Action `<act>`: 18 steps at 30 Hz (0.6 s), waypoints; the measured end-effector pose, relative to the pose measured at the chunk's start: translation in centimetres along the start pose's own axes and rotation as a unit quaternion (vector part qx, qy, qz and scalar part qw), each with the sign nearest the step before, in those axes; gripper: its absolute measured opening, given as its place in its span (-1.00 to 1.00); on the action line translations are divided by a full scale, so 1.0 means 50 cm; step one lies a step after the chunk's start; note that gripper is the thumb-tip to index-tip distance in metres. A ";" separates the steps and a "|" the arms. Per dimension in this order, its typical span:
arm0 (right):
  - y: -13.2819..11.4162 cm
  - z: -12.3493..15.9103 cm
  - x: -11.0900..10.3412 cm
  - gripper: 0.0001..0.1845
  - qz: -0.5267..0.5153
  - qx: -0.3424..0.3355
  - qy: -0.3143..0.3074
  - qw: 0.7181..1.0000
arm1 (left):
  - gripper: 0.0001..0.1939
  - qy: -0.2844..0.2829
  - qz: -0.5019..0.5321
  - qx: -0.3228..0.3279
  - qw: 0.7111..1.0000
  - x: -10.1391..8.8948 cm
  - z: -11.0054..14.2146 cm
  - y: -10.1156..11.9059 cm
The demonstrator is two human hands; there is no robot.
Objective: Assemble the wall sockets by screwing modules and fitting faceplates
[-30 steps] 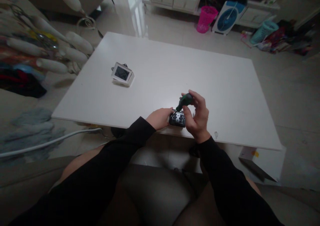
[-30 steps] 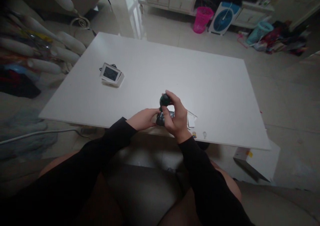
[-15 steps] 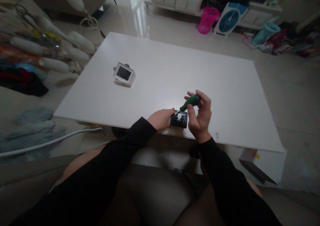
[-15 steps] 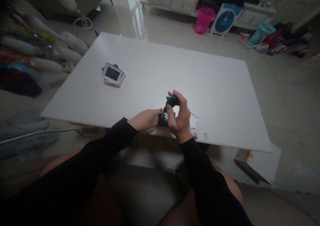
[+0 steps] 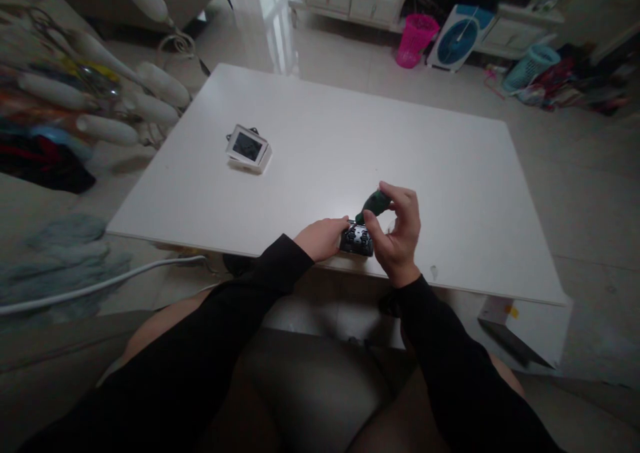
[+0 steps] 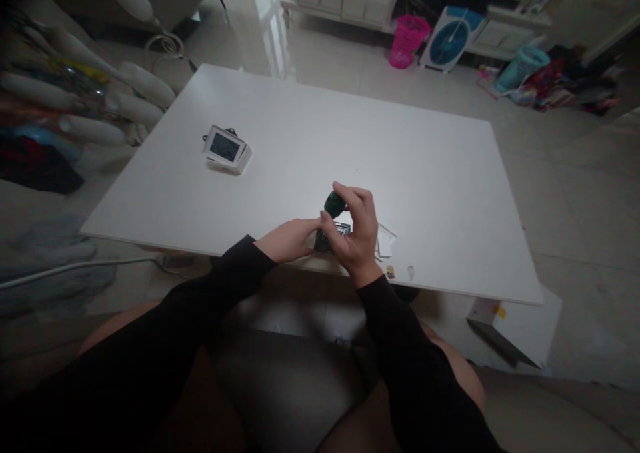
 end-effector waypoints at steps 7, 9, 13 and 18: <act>-0.008 -0.002 -0.004 -0.42 -0.003 -0.002 -0.028 1.000 | -0.40 -0.009 0.008 -0.004 1.000 -0.003 0.001 0.005; -0.008 -0.001 -0.005 -0.42 -0.017 -0.008 -0.029 0.999 | -0.46 -0.001 0.011 -0.002 1.000 -0.001 0.000 0.004; -0.007 -0.005 -0.006 -0.42 0.005 -0.015 -0.004 1.000 | -0.56 0.036 0.010 0.010 0.999 -0.002 -0.002 -0.001; -0.006 -0.004 -0.002 -0.40 0.017 -0.014 0.011 1.000 | -0.66 0.076 0.010 0.024 0.997 -0.020 -0.001 0.013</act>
Point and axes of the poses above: each hand's wrist, its own z-axis away from the middle knuckle, its own x-axis out of the palm, y = z × x, the point moved 2 cm from there along -z, towards the middle knuckle
